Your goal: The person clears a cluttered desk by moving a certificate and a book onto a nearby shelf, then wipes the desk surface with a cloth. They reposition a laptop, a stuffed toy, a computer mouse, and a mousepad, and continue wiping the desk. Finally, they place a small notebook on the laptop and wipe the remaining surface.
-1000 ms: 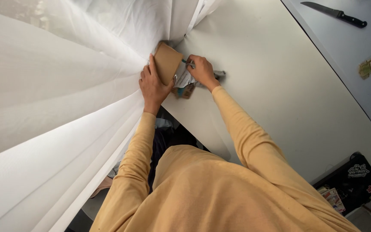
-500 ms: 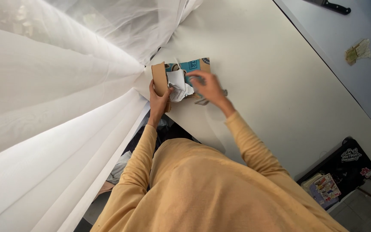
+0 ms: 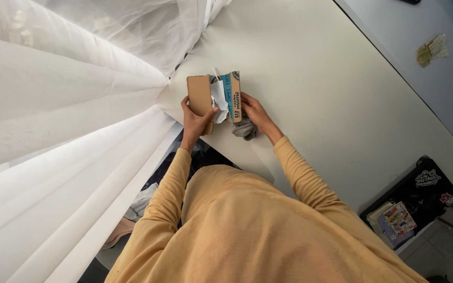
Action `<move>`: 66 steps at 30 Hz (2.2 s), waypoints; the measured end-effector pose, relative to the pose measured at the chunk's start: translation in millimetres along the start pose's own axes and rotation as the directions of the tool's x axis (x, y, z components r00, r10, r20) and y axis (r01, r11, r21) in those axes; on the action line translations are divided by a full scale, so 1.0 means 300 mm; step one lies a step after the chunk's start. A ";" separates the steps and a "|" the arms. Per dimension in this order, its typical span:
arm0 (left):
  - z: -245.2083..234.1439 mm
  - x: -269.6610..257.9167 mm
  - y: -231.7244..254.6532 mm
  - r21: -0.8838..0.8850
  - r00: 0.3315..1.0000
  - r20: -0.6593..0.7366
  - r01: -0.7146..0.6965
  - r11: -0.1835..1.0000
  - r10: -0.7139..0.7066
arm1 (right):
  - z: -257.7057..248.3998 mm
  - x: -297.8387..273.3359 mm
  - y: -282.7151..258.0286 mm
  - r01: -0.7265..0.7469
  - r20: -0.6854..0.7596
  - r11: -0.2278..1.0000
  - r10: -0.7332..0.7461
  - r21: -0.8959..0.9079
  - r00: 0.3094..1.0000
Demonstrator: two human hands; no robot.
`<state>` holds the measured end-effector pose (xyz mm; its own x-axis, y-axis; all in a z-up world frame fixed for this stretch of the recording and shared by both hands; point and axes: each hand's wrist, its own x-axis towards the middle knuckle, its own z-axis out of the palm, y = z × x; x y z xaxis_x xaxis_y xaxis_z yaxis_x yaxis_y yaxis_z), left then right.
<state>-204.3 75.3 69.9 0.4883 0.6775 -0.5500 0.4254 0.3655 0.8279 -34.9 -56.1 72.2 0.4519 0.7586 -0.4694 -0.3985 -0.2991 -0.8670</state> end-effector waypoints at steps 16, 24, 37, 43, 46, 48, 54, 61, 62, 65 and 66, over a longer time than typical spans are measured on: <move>0.019 -0.121 0.259 -0.202 0.964 0.151 0.248 0.947 -0.220 | 0.106 -0.007 0.025 0.174 0.140 0.731 -0.109 -0.659 0.984; 0.048 -0.041 0.045 -0.253 0.969 -0.049 0.222 0.942 -0.242 | 0.021 0.042 -0.035 0.350 0.352 0.802 -0.187 -0.484 0.917; -0.267 -0.091 0.090 -0.227 0.999 -0.025 0.034 0.973 -0.041 | -0.568 0.288 0.028 -0.122 -0.324 0.496 -0.345 -0.860 0.881; -0.365 -0.173 0.066 -0.320 0.960 -0.167 0.163 0.933 -0.225 | -0.409 0.594 0.028 -0.035 -0.151 0.213 -0.560 -0.977 0.815; -0.427 -0.194 0.011 -0.268 0.972 -0.209 0.050 0.962 -0.108 | -0.141 0.672 0.128 0.172 0.061 0.111 -0.643 -0.979 0.764; -0.446 -0.208 0.012 -0.240 0.970 -0.230 0.028 0.970 -0.085 | 0.100 0.633 0.255 0.312 0.366 -0.207 -0.323 -0.927 0.873; -0.468 -0.193 0.050 -0.219 0.963 -0.246 0.058 0.974 -0.113 | 0.489 0.203 0.321 0.519 0.702 0.701 -0.037 -0.489 0.711; -0.511 -0.150 0.025 -0.194 0.972 -0.231 0.002 0.981 -0.048 | -0.082 0.457 0.096 0.755 0.575 0.362 -0.493 -0.547 0.653; -0.513 -0.150 0.029 -0.197 0.979 -0.203 -0.013 0.980 -0.028 | -0.232 0.563 0.106 0.636 0.371 0.301 -0.607 -0.711 0.703; -0.537 -0.134 0.023 -0.204 0.983 -0.183 -0.010 0.979 -0.028 | -0.401 0.722 -0.066 0.436 0.099 0.325 -0.697 -0.839 0.710; -0.543 -0.131 0.014 -0.211 0.981 -0.185 0.012 0.977 -0.052 | -0.431 0.730 -0.148 0.389 0.037 0.382 -0.672 -0.838 0.740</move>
<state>-345.7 154.2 112.7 0.3159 0.7643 -0.5622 0.2611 0.4997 0.8259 185.1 48.5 -13.7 0.5725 0.7835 0.2414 0.6924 -0.3043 -0.6542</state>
